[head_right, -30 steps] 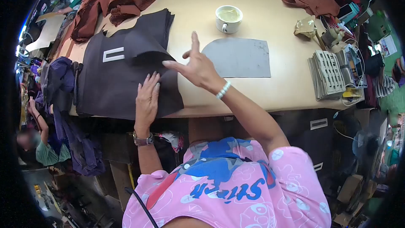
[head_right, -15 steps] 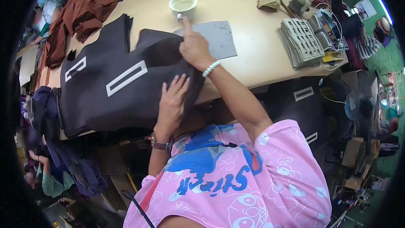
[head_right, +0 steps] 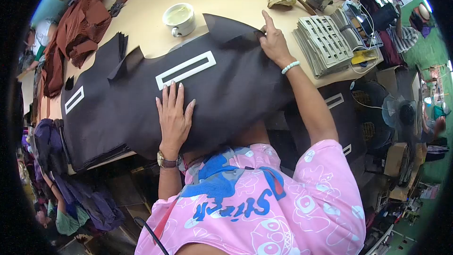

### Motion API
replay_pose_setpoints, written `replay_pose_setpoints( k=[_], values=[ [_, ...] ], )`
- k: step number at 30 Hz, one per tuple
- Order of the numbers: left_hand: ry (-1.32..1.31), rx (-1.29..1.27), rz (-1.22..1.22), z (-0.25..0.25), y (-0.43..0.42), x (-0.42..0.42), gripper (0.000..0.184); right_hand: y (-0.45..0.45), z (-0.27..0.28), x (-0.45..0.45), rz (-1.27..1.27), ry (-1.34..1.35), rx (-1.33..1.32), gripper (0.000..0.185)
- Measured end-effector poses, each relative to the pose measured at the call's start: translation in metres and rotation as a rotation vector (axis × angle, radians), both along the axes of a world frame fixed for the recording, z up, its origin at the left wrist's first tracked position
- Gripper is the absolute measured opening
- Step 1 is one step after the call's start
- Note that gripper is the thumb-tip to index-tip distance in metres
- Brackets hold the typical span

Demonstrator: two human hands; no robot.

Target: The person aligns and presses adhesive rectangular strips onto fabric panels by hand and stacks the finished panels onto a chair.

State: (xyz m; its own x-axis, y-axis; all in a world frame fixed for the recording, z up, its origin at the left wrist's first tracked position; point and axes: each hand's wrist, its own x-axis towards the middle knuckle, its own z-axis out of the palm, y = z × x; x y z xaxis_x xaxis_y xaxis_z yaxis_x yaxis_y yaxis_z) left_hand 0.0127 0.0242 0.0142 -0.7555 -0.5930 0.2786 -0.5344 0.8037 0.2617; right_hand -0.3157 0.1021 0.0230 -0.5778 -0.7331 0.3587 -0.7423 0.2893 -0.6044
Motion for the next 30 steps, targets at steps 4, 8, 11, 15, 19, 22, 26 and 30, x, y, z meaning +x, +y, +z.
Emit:
replay_pose_setpoints(
  k=[4,8,11,15,19,22,26,30],
  values=[
    [-0.03,-0.008,0.028,0.0,-0.005,-0.011,0.052,0.001,-0.002,-0.033,0.045,0.044,0.084,0.073],
    [-0.071,-0.013,0.064,-0.003,-0.013,-0.016,0.051,0.002,0.002,-0.041,-0.086,0.233,0.216,0.074],
    [-0.08,-0.003,0.06,-0.007,-0.015,-0.017,0.051,-0.01,0.005,-0.041,-0.201,0.398,0.222,0.076],
    [-0.049,0.006,0.067,-0.007,-0.015,-0.017,0.05,-0.051,-0.001,-0.058,-0.218,0.673,0.022,0.077],
    [0.0,0.031,0.076,-0.005,-0.014,-0.018,0.049,-0.107,0.034,0.003,0.161,0.619,-0.182,0.067],
    [0.023,0.05,0.079,-0.005,-0.015,-0.017,0.05,-0.138,0.038,0.041,0.24,0.687,0.011,0.066],
    [0.033,0.063,0.081,-0.004,-0.015,-0.016,0.05,-0.174,0.031,0.056,0.277,0.691,0.234,0.079],
    [0.053,0.056,0.078,-0.006,-0.015,-0.016,0.05,-0.185,0.043,0.069,0.279,0.7,0.423,0.081]
  ],
)
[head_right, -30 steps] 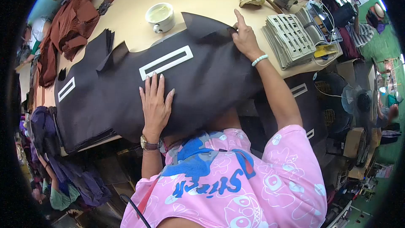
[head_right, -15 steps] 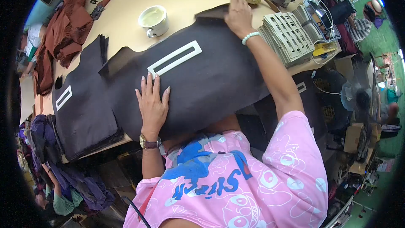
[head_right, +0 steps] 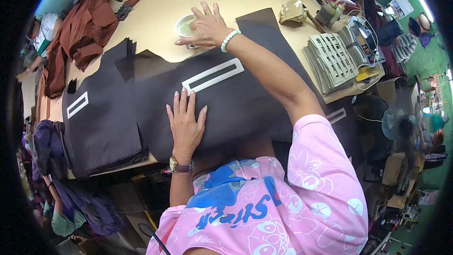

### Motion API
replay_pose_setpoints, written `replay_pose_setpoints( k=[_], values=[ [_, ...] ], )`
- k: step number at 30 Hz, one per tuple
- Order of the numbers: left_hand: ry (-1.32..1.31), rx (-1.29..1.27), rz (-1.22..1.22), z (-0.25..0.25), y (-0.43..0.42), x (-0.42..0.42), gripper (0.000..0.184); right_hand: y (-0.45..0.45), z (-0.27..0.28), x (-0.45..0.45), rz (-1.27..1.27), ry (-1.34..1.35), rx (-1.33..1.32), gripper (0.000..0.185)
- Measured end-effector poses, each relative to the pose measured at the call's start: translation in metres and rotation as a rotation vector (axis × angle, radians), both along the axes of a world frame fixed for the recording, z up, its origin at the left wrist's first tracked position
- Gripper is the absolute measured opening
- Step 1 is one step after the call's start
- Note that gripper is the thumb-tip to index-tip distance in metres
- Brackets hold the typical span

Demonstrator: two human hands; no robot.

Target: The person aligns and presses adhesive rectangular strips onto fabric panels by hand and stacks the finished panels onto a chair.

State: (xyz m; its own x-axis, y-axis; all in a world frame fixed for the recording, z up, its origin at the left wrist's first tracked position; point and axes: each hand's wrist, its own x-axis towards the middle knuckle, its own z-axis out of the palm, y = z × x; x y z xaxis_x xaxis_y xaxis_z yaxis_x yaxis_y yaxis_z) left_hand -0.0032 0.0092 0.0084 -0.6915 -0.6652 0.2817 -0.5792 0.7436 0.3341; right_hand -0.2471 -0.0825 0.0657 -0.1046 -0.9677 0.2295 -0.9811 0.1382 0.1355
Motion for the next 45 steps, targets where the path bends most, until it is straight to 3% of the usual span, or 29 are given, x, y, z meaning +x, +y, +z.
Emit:
replay_pose_setpoints(
  k=[2,5,6,8,18,21,26,29,32,35,38,41,45],
  values=[
    [0.0,0.004,-0.002,0.0,0.0,0.001,0.05,0.004,0.011,0.005,-0.004,0.029,0.019,0.075],
    [0.004,0.002,0.003,0.001,-0.001,0.0,0.05,0.018,0.005,-0.003,0.119,-0.077,-0.415,0.062],
    [0.002,0.003,0.001,0.001,0.0,0.0,0.05,0.025,0.006,0.0,0.125,-0.086,-0.456,0.04],
    [0.003,0.004,-0.002,0.001,0.0,0.001,0.05,0.038,0.004,-0.002,0.124,-0.031,-0.337,0.033],
    [0.004,-0.02,0.0,-0.003,0.0,0.001,0.051,0.087,-0.003,0.007,0.152,-0.061,-0.104,0.038],
    [0.002,-0.038,-0.003,-0.004,0.0,0.002,0.052,0.123,-0.003,0.008,0.052,-0.347,-0.123,0.038],
    [-0.016,-0.031,-0.004,-0.004,0.0,0.002,0.054,0.17,-0.039,0.008,-0.146,-0.864,-0.164,0.057],
    [-0.02,-0.028,-0.004,-0.004,0.0,0.003,0.055,0.174,-0.057,0.008,-0.092,-0.676,-0.097,0.055],
    [-0.02,-0.029,-0.004,-0.003,0.001,0.001,0.054,0.173,-0.045,0.028,-0.212,-0.533,0.026,0.057],
    [-0.027,-0.032,-0.006,-0.004,0.001,0.002,0.054,0.171,-0.041,0.035,-0.275,-0.241,0.06,0.06],
    [-0.047,-0.038,-0.004,-0.005,0.0,0.002,0.054,0.167,-0.052,0.034,-0.271,0.096,0.035,0.045],
    [-0.041,-0.044,-0.005,-0.007,0.0,0.002,0.053,0.163,-0.044,0.053,-0.318,0.353,0.162,0.046],
    [-0.028,-0.053,-0.015,-0.008,0.0,0.002,0.053,0.164,-0.033,0.075,-0.236,0.354,0.237,0.037]
  ],
)
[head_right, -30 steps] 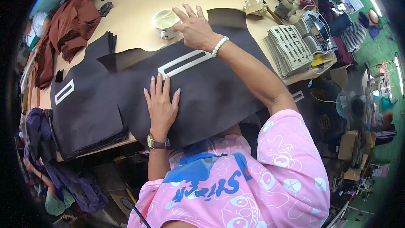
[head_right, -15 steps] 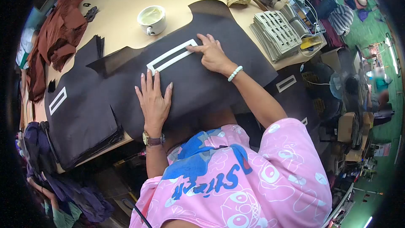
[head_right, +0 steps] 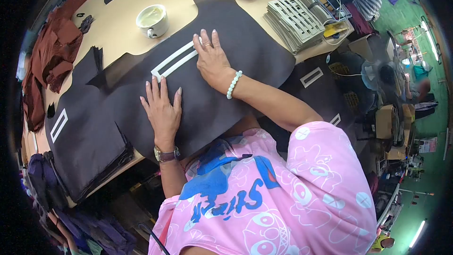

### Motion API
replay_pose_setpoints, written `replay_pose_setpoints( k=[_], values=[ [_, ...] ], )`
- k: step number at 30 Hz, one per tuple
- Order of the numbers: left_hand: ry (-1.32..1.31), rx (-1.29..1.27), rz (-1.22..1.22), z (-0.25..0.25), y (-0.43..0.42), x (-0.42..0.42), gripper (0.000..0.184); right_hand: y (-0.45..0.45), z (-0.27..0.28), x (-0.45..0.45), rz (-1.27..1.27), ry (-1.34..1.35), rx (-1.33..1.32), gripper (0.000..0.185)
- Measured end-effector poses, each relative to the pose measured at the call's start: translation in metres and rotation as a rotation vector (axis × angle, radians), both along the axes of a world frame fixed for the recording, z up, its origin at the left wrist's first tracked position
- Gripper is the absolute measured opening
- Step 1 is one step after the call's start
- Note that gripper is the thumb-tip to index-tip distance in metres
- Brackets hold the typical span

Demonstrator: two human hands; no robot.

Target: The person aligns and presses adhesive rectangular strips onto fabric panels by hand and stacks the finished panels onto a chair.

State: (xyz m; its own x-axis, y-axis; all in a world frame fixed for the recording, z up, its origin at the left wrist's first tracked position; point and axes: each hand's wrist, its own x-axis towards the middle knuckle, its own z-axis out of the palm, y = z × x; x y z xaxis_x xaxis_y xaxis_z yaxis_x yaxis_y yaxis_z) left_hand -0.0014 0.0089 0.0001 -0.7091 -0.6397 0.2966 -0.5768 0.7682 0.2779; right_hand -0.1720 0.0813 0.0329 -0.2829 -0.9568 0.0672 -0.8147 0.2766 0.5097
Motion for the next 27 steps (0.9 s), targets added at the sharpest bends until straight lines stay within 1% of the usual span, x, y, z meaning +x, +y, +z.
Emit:
replay_pose_setpoints(
  k=[1,4,5,8,9,14,18,20,24,27],
  values=[
    [0.006,0.001,-0.004,0.0,0.0,0.0,0.053,0.001,-0.003,-0.002,0.039,-0.002,-0.053,0.034],
    [0.02,-0.025,-0.011,-0.001,-0.001,0.001,0.054,0.001,-0.003,-0.014,0.02,0.061,-0.152,0.034],
    [0.023,-0.038,-0.014,-0.001,0.0,0.001,0.054,0.0,0.0,-0.015,-0.051,0.039,-0.049,0.039],
    [0.029,-0.035,-0.01,-0.001,0.0,0.001,0.055,-0.004,-0.011,-0.034,-0.059,0.066,-0.058,0.047],
    [0.025,-0.023,-0.007,-0.001,0.0,0.001,0.054,-0.006,-0.006,-0.034,-0.109,0.058,0.04,0.055],
    [0.004,0.009,-0.013,-0.002,-0.002,0.002,0.057,-0.003,-0.006,-0.039,-0.066,0.152,0.125,0.057],
    [0.117,0.094,-0.005,-0.001,-0.004,0.006,0.063,-0.001,-0.004,-0.036,-0.048,0.186,0.166,0.057],
    [0.165,0.133,0.009,0.002,-0.006,0.011,0.066,-0.002,-0.005,-0.032,-0.033,0.159,0.158,0.056],
    [0.197,0.106,0.063,0.01,-0.013,0.023,0.065,-0.003,-0.005,-0.026,-0.02,0.14,0.156,0.056],
    [0.212,0.081,0.095,0.011,-0.019,0.03,0.064,-0.002,-0.005,-0.025,-0.001,0.095,0.095,0.056]
  ],
)
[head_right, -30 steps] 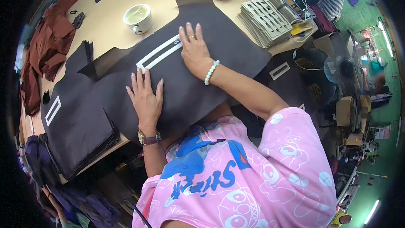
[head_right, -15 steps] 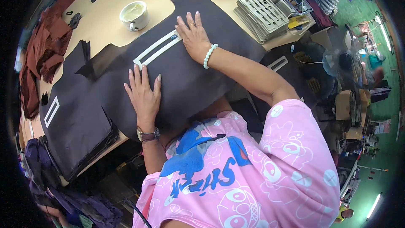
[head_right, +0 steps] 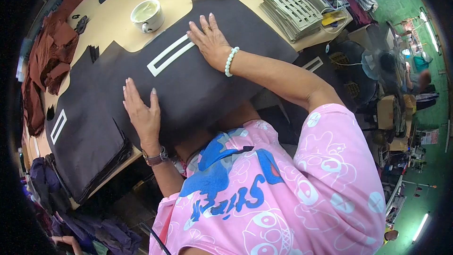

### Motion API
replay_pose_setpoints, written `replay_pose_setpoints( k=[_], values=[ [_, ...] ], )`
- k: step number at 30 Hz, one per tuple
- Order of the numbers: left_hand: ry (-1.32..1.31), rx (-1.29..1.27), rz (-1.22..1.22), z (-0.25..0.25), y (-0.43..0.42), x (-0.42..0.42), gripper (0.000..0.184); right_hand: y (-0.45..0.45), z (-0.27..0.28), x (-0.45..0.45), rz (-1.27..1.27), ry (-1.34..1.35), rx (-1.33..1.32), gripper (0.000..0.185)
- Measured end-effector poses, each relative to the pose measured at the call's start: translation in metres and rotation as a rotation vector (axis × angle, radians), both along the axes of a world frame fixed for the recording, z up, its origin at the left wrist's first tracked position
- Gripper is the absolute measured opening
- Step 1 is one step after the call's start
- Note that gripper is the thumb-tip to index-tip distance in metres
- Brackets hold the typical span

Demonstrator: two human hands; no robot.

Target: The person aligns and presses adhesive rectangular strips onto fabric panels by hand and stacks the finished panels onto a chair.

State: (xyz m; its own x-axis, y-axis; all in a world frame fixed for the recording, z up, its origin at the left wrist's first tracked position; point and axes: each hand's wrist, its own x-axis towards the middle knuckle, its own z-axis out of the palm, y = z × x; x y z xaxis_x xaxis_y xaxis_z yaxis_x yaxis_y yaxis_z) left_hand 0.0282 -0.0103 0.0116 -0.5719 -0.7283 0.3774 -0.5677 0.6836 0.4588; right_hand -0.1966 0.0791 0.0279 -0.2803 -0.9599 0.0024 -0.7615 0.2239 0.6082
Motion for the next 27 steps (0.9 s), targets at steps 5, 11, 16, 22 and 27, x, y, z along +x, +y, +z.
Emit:
replay_pose_setpoints(
  k=[5,11,16,22,27],
  values=[
    [0.023,-0.008,0.023,0.001,-0.005,0.004,0.063,-0.008,-0.007,0.012,0.067,-0.048,-0.039,0.055],
    [0.02,-0.032,0.039,0.002,-0.006,0.011,0.062,-0.02,-0.008,0.037,0.125,-0.026,-0.029,0.054],
    [0.066,-0.055,0.04,0.008,-0.004,0.012,0.06,-0.027,0.001,0.058,0.107,-0.002,0.042,0.056],
    [0.08,-0.064,0.003,0.008,-0.001,0.009,0.059,-0.039,-0.002,0.073,0.124,-0.022,0.049,0.058],
    [0.074,-0.086,0.006,0.012,0.0,0.011,0.057,-0.048,-0.005,0.087,0.159,-0.058,0.042,0.058]
  ],
)
